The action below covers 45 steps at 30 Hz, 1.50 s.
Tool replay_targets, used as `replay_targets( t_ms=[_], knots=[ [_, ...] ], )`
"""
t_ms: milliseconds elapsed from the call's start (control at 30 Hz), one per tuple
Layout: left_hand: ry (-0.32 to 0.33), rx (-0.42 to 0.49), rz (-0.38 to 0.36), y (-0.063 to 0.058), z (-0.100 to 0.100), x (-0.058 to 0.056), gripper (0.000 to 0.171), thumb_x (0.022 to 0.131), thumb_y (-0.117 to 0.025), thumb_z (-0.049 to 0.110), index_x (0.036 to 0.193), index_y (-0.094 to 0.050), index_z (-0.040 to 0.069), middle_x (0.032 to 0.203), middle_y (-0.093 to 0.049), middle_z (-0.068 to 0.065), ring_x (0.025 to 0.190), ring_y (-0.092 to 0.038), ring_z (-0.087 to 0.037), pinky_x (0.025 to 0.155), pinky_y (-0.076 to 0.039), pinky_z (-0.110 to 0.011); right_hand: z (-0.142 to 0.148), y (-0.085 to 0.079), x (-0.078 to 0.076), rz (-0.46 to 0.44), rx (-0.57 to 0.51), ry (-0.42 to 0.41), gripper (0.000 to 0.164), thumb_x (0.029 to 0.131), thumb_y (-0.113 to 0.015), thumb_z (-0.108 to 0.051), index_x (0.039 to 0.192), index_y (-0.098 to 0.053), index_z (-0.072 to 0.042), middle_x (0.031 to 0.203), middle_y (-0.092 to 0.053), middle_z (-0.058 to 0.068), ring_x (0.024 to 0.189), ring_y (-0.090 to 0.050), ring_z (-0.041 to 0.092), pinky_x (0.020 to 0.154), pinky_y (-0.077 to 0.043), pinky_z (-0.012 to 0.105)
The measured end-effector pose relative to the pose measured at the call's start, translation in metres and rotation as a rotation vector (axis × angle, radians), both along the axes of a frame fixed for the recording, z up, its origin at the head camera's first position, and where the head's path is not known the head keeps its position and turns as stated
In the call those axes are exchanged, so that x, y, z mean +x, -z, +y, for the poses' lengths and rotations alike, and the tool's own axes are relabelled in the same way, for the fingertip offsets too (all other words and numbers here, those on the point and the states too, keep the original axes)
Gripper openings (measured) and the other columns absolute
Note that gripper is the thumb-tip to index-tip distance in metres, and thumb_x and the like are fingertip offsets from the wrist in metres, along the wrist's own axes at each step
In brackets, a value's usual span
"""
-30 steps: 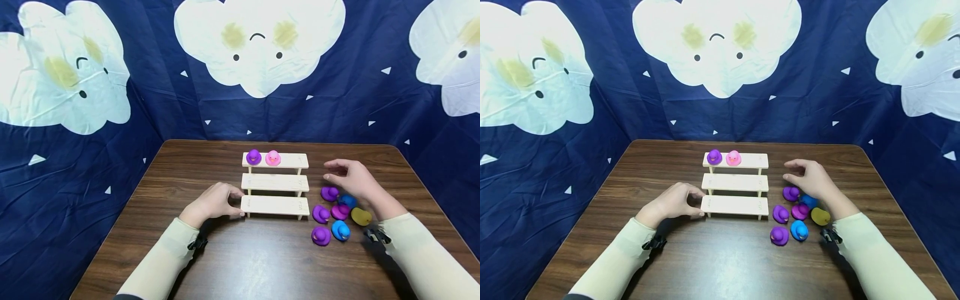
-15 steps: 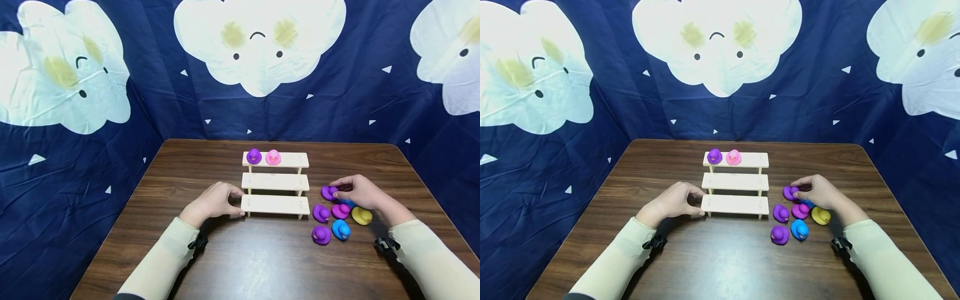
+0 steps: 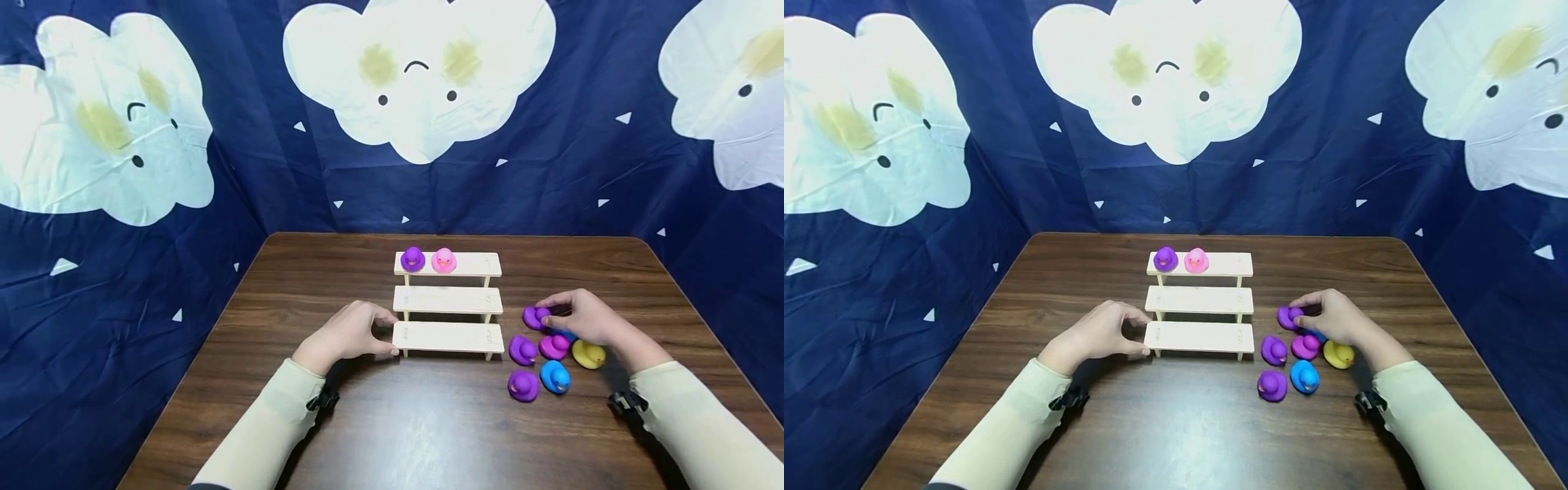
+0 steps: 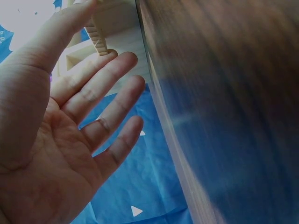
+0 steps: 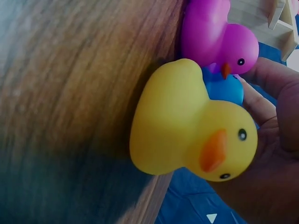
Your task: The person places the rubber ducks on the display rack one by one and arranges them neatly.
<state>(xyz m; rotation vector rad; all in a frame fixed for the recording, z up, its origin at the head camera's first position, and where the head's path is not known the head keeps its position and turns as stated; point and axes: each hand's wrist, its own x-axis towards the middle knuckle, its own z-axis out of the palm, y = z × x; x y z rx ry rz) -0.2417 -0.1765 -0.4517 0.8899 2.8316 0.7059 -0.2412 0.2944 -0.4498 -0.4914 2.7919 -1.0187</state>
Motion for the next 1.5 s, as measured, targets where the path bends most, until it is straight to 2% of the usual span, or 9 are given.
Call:
replay_targets(
  t_ms=[300,567,900,1200,1500],
  knots=[
    [-0.003,0.003,0.003,0.002,-0.001,0.001,0.045,0.071,-0.097,0.040,0.110,-0.081,0.024,0.098,-0.077,0.007,0.094,-0.070,-0.009,0.085,-0.055,-0.032,-0.001,0.002,0.001,0.026,0.026,0.007,0.028,0.093,-0.081,-0.020,0.116,-0.078,-0.005,0.106,-0.077,0.007,0.097,-0.067,0.018,0.083,-0.052,0.032],
    [-0.001,0.002,0.011,0.001,-0.001,0.001,0.044,0.071,-0.097,0.038,0.110,-0.081,0.023,0.098,-0.077,0.007,0.094,-0.071,-0.011,0.085,-0.055,-0.034,-0.001,-0.003,0.003,0.032,0.015,0.067,0.027,0.095,-0.080,-0.028,0.115,-0.078,-0.010,0.108,-0.076,0.006,0.099,-0.066,0.022,0.088,-0.051,0.041],
    [0.003,-0.001,0.023,0.001,-0.001,0.001,0.043,0.072,-0.096,0.039,0.109,-0.081,0.024,0.095,-0.076,0.009,0.091,-0.069,-0.009,0.082,-0.055,-0.032,-0.007,-0.017,0.005,0.123,-0.024,0.127,0.024,0.092,-0.083,-0.034,0.101,-0.078,-0.013,0.099,-0.077,0.003,0.088,-0.066,0.019,0.074,-0.051,0.028],
    [0.017,0.008,0.024,0.002,0.001,0.001,0.042,0.072,-0.096,0.039,0.108,-0.081,0.024,0.096,-0.076,0.008,0.091,-0.070,-0.010,0.082,-0.055,-0.033,-0.009,-0.024,0.004,0.166,-0.084,0.157,0.026,0.092,-0.083,-0.035,0.107,-0.078,-0.014,0.096,-0.074,0.005,0.084,-0.064,0.021,0.070,-0.051,0.027],
    [0.004,-0.002,0.029,0.001,-0.001,0.002,0.044,0.071,-0.097,0.038,0.109,-0.081,0.023,0.096,-0.076,0.008,0.091,-0.070,-0.010,0.083,-0.055,-0.033,-0.024,-0.040,-0.003,0.236,-0.174,0.163,0.027,0.095,-0.081,-0.030,0.114,-0.078,-0.011,0.107,-0.077,0.011,0.090,-0.068,0.010,0.070,-0.053,0.020]
  ],
)
